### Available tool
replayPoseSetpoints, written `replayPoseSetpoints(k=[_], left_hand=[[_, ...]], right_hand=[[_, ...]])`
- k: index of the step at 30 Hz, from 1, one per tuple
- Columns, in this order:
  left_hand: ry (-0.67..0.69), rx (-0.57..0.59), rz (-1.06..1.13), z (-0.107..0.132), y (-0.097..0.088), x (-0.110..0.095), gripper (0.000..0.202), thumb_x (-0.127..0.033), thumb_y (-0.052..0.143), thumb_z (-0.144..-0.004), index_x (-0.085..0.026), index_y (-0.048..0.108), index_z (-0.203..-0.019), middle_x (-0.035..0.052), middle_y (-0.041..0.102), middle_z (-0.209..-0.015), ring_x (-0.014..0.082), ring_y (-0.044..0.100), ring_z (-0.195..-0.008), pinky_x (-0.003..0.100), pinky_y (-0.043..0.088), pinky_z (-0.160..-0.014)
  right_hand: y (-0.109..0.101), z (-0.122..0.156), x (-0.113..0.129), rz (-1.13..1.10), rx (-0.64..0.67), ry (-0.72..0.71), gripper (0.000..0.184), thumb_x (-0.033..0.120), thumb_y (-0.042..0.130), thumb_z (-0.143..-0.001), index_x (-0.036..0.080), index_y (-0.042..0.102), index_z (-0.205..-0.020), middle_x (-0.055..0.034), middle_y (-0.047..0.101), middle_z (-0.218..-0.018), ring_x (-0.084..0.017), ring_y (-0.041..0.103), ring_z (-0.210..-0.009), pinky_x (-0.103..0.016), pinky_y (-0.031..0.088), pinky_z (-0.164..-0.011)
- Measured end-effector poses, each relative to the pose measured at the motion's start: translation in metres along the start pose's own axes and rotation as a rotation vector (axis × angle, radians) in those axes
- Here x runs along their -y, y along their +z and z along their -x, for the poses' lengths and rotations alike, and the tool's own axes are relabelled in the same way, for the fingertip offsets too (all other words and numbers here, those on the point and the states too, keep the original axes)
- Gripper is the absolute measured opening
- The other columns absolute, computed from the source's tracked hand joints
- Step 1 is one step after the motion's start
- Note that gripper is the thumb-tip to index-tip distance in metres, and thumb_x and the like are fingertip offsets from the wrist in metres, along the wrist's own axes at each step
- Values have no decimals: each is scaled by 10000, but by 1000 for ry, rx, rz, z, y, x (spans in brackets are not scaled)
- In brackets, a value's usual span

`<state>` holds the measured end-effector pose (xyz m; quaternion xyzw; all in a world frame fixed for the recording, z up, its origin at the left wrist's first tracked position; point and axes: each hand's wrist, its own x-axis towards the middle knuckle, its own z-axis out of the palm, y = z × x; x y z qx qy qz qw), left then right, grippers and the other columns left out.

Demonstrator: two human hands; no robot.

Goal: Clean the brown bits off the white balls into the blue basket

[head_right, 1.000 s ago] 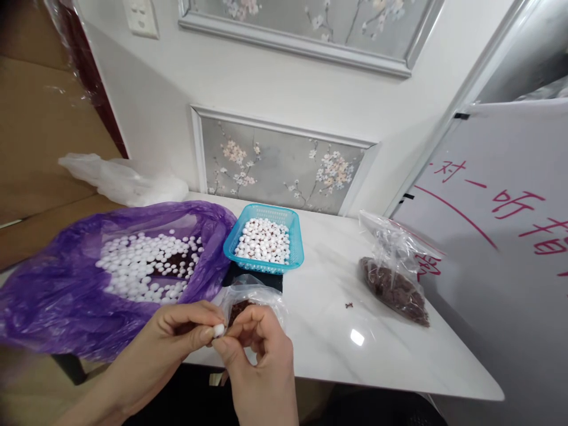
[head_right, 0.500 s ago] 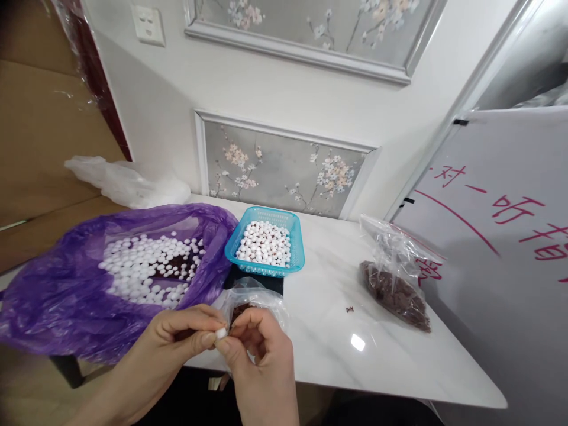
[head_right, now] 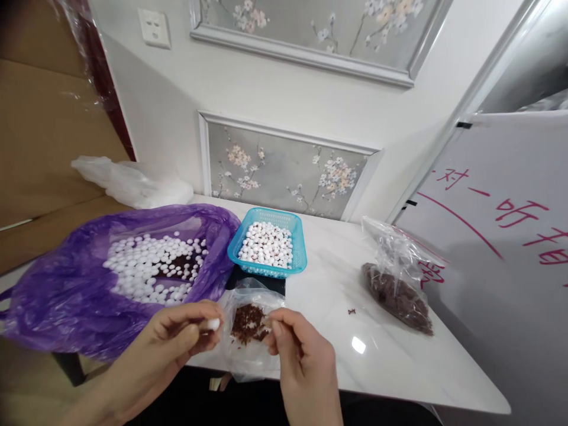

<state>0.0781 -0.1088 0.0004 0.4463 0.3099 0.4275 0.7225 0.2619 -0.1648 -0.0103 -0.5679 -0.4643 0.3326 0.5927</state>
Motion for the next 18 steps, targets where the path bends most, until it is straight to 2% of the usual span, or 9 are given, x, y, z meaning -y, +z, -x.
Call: replayPoseSetpoints(k=[3,6,8,11,15,18], left_hand=[[67,-58,-105,-4,-8,-3,223,-307,839,-659,-223,785,-859,38,723,-843,161,629,-767,229,508,-719],[152,-200,-223,-11,-12,-11,197,-262,829,-671,-215,780,-856,26,734,-797,152,632,-721,221,504,-687],[226,-259,-279,-20,-12,-20,181,-268,817,-684,-211,778,-852,20,745,-787,154,648,-721,227,511,-706],[364,-295,-382,-45,-5,-33,213,-310,767,-737,-186,765,-910,42,766,-833,184,680,-782,264,528,-771],[447,-250,-477,-93,9,-38,390,-323,683,-790,-103,705,-1112,130,748,-1077,255,673,-994,327,510,-900],[442,-182,-578,-119,16,-32,534,-261,639,-792,-93,588,-1297,168,609,-1335,282,607,-1160,342,486,-951]], right_hand=[[-11,1,-6,266,-21,-88,179,347,540,-916,250,690,-906,8,656,-654,-157,594,-592,-240,477,-605],[-7,2,-9,567,80,-205,266,172,442,-915,239,695,-961,-25,703,-739,-185,646,-601,-274,488,-595],[3,-1,-8,841,180,-237,350,29,422,-834,215,700,-936,-54,722,-796,-214,677,-606,-294,475,-559],[20,-8,-9,1152,280,-192,395,-82,470,-698,171,712,-880,-98,734,-797,-269,702,-601,-308,441,-509],[39,-18,-21,1183,291,-223,399,-114,513,-682,117,727,-927,-149,743,-813,-319,716,-704,-322,464,-548],[48,-21,-35,1141,278,-274,389,-95,550,-704,154,727,-946,-126,749,-901,-281,717,-734,-303,478,-588]])
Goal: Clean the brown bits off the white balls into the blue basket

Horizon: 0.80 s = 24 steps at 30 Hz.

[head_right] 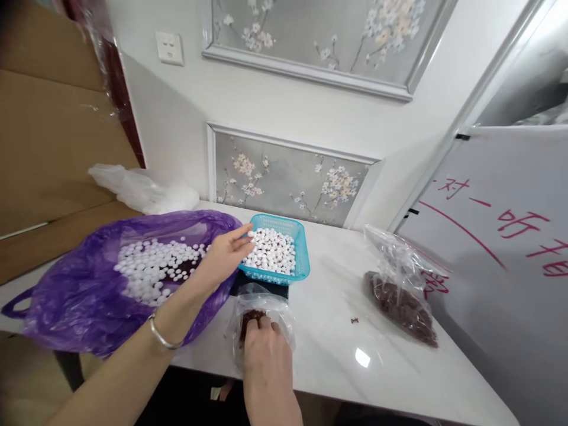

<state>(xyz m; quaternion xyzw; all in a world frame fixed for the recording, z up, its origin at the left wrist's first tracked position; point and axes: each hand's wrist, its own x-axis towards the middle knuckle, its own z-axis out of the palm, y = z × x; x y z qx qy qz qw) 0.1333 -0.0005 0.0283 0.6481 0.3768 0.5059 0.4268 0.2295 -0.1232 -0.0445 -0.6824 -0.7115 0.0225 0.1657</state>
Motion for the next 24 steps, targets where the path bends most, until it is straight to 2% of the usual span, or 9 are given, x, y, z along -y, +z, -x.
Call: replayPoseSetpoints(k=[3,5,7,9,11,13,17,20,24], left_hand=[[15,68,-132,-2,-5,8,615,-260,602,-801,-134,492,-1392,155,491,-1453,298,546,-1243,359,468,-964],[18,110,-241,4,-24,8,554,-277,571,-817,-156,542,-1357,138,546,-1411,297,568,-1212,363,453,-965],[13,163,-360,13,-54,5,421,-288,566,-811,-184,678,-1203,109,674,-1260,294,625,-1113,350,442,-948],[-2,221,-477,21,-86,0,277,-289,594,-775,-225,776,-974,62,766,-1055,292,659,-1007,320,439,-895],[-27,285,-571,29,-112,-1,194,-264,611,-733,-232,786,-811,32,788,-854,260,684,-831,283,447,-788],[-44,337,-651,36,-127,3,170,-230,599,-712,-227,769,-718,14,770,-727,228,668,-709,266,433,-718],[-40,384,-765,47,-128,19,209,-182,546,-709,-227,750,-698,25,750,-714,228,650,-732,270,416,-719],[-32,400,-814,50,-120,27,233,-176,511,-736,-228,731,-683,41,730,-710,229,638,-750,276,408,-728],[-42,400,-864,53,-113,32,243,-156,491,-755,-213,673,-605,45,672,-633,219,600,-661,291,383,-668]], right_hand=[[9,-1,-1,-34,-33,-10,326,-54,562,-731,182,722,-888,-102,744,-895,-267,715,-724,-295,469,-581],[10,0,-1,-58,-53,-3,289,-21,542,-766,189,714,-866,-95,726,-860,-262,704,-680,-299,454,-558],[7,1,-2,-92,-79,9,278,14,506,-812,191,707,-886,-98,700,-860,-250,689,-642,-303,445,-541],[3,2,-3,-142,-104,8,298,24,463,-837,191,703,-897,-98,676,-876,-229,679,-645,-297,455,-549],[1,4,-3,-200,-120,-13,319,11,436,-836,193,698,-852,-86,661,-882,-207,674,-675,-280,473,-573],[-1,6,-2,-250,-130,-39,331,4,420,-838,195,690,-809,-77,665,-903,-184,671,-686,-258,489,-590],[-5,12,0,-396,-169,-91,354,26,376,-885,188,691,-874,-92,686,-981,-186,680,-746,-265,515,-668],[-9,17,-1,-438,-183,-84,331,91,369,-932,200,677,-878,-78,685,-882,-199,668,-737,-285,502,-686],[-11,19,-7,-447,-185,-32,272,219,401,-973,219,649,-860,-35,644,-769,-172,597,-611,-271,461,-608]])
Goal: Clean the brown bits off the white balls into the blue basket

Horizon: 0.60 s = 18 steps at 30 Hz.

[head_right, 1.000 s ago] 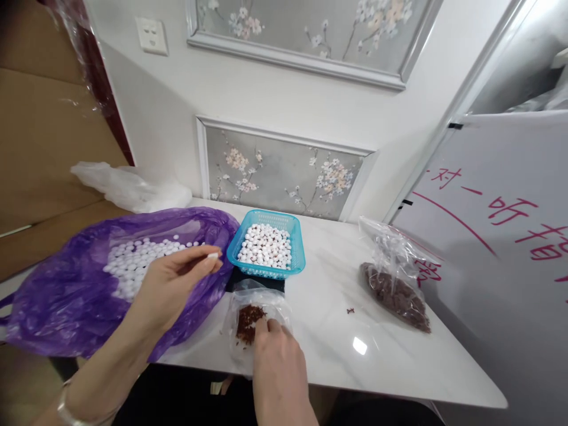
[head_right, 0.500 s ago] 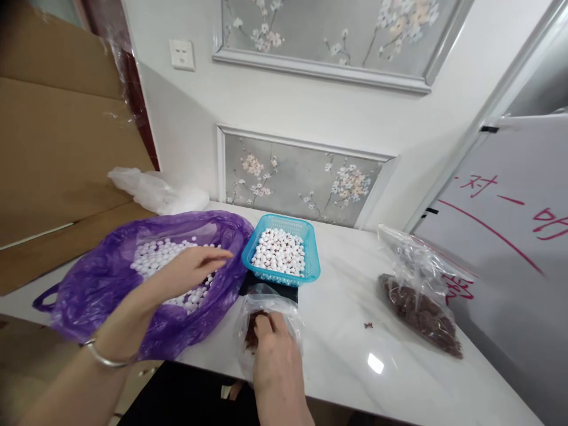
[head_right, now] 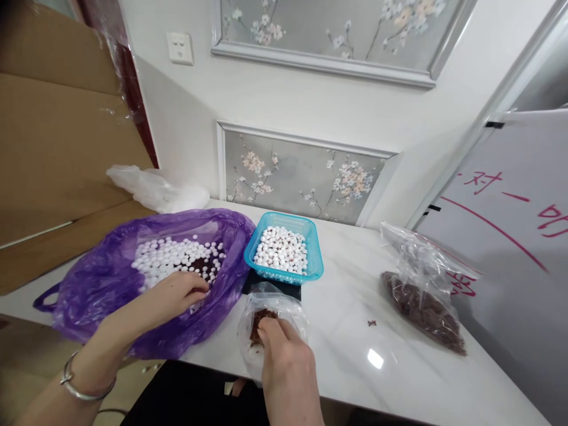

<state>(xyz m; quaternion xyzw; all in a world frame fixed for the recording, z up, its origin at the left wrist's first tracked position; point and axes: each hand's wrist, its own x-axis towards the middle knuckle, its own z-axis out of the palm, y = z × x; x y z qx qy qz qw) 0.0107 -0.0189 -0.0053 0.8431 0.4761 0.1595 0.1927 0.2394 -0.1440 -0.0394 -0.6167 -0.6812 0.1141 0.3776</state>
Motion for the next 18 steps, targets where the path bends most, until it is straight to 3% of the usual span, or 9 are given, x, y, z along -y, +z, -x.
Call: replayPoseSetpoints(k=[5,11,14,16,18], left_hand=[[-31,-27,-1,-3,3,-1,212,-102,510,-708,-204,651,-587,44,647,-608,225,587,-638,309,384,-661],[-29,-123,198,8,-13,-20,202,-281,534,-846,-201,706,-914,60,718,-905,238,642,-824,319,468,-753],[-105,-117,703,23,-9,-44,208,-364,656,-809,-202,701,-931,39,717,-889,190,659,-813,261,514,-733],[-200,-41,1185,32,2,-62,202,-325,768,-731,-198,727,-883,22,721,-853,152,668,-793,225,524,-758],[-271,73,1498,37,15,-77,178,-271,807,-708,-190,750,-856,18,727,-831,120,672,-782,197,524,-784]], right_hand=[[0,1,-5,-169,-98,30,210,262,476,-941,229,666,-858,-16,663,-774,-164,607,-642,-250,456,-637],[-6,2,0,-358,-105,199,122,301,560,-886,237,632,-811,25,663,-697,-149,600,-620,-234,469,-646],[-10,1,3,-559,-80,272,61,279,609,-855,234,650,-859,8,704,-785,-157,647,-714,-229,495,-705],[-14,1,6,-699,-67,274,47,253,650,-830,236,694,-835,-9,723,-838,-166,663,-757,-234,510,-723],[-20,1,10,-795,-72,211,56,214,684,-803,241,724,-774,-19,718,-881,-171,660,-777,-239,523,-708]])
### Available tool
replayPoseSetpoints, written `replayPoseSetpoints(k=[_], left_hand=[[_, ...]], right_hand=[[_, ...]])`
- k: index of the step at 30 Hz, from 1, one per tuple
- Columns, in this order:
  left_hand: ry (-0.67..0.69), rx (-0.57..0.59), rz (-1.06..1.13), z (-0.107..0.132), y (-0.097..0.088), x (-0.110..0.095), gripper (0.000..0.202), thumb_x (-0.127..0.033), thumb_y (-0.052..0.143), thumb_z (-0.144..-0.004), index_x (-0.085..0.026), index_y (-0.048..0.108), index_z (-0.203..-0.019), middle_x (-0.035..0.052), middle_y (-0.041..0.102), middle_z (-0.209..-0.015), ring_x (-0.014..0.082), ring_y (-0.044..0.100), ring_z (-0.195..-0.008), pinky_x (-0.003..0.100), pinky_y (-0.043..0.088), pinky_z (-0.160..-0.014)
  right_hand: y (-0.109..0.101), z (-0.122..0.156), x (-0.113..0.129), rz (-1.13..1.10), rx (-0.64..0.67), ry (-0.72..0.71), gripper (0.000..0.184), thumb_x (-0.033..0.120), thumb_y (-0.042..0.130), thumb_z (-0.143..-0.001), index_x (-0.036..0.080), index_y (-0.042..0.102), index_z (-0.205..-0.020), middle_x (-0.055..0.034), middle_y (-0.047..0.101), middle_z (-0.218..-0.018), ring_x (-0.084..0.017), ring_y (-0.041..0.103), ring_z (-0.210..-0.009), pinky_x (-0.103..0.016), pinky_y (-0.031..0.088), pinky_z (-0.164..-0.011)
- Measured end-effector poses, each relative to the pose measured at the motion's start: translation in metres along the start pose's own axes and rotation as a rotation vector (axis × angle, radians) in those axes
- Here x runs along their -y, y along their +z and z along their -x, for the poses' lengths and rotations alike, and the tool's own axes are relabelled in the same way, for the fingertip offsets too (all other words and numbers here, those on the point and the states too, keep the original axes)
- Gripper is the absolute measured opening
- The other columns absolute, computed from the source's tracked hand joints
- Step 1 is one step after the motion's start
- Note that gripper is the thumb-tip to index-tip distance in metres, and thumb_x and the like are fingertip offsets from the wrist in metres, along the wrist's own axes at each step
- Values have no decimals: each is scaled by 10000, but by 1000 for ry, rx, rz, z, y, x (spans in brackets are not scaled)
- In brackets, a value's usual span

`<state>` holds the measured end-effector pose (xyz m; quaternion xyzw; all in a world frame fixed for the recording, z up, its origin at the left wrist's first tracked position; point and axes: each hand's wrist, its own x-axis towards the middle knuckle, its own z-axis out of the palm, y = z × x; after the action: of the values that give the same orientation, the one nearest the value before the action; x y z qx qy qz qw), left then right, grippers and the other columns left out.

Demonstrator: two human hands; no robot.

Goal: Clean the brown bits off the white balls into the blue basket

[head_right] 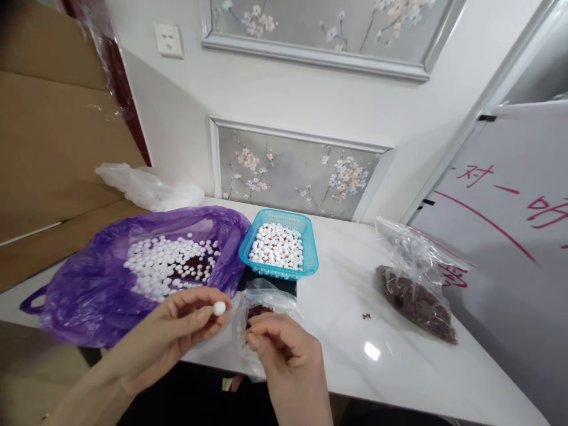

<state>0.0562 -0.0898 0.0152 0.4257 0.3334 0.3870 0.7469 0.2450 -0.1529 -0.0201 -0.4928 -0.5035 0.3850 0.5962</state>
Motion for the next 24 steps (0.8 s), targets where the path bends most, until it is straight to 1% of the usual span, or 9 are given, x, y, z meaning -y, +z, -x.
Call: replayPoseSetpoints(k=[1,3,5,7,12,15,18,20,24], left_hand=[[-45,31,74,0,6,6,159,-254,806,-718,-184,756,-852,21,728,-817,108,672,-770,184,525,-780],[-86,62,159,-1,16,14,124,-235,796,-738,-168,758,-835,20,719,-767,86,660,-720,161,528,-741],[-92,69,200,-2,21,19,108,-226,797,-738,-156,755,-809,10,701,-722,68,636,-664,144,525,-691],[-80,68,215,-4,24,22,110,-219,802,-732,-150,752,-800,0,683,-689,59,613,-626,138,516,-653],[-51,67,205,-5,27,25,132,-240,817,-713,-149,749,-781,-8,662,-649,60,578,-589,157,494,-628],[-48,51,179,-5,28,26,148,-265,824,-700,-157,751,-770,-3,676,-673,73,588,-599,181,491,-643],[-62,22,142,-3,28,27,169,-301,831,-685,-176,755,-769,1,690,-694,95,606,-637,199,482,-657],[-60,1,120,-1,28,27,183,-318,838,-671,-184,757,-767,-2,687,-693,98,597,-645,201,471,-659],[-3,-33,41,1,27,28,187,-342,833,-667,-197,760,-758,-2,678,-707,113,574,-675,207,453,-657]], right_hand=[[0,0,4,-27,10,-41,75,193,697,-791,245,734,-752,-20,710,-893,-171,655,-785,-237,525,-697],[0,1,12,-39,26,-99,108,159,716,-774,256,747,-737,-9,696,-856,-156,640,-758,-215,513,-651],[2,2,19,-40,19,-96,121,150,724,-766,261,750,-726,10,684,-776,-131,615,-693,-188,486,-601],[7,4,22,-76,-8,-51,109,162,719,-768,257,747,-722,23,677,-718,-118,600,-651,-179,476,-591],[17,8,25,-201,-64,98,16,221,715,-773,225,705,-760,30,668,-660,-111,616,-618,-177,496,-605],[20,9,27,-215,-86,135,68,244,735,-747,221,673,-763,34,662,-660,-113,616,-613,-170,489,-565],[21,10,27,-196,-97,139,101,272,737,-742,217,656,-765,31,660,-666,-118,605,-610,-178,484,-552],[21,11,26,-178,-106,123,106,277,734,-746,216,650,-766,29,662,-674,-120,609,-619,-185,487,-572],[22,12,22,-163,-116,100,96,277,721,-764,217,647,-778,31,655,-679,-119,603,-627,-189,490,-598]])
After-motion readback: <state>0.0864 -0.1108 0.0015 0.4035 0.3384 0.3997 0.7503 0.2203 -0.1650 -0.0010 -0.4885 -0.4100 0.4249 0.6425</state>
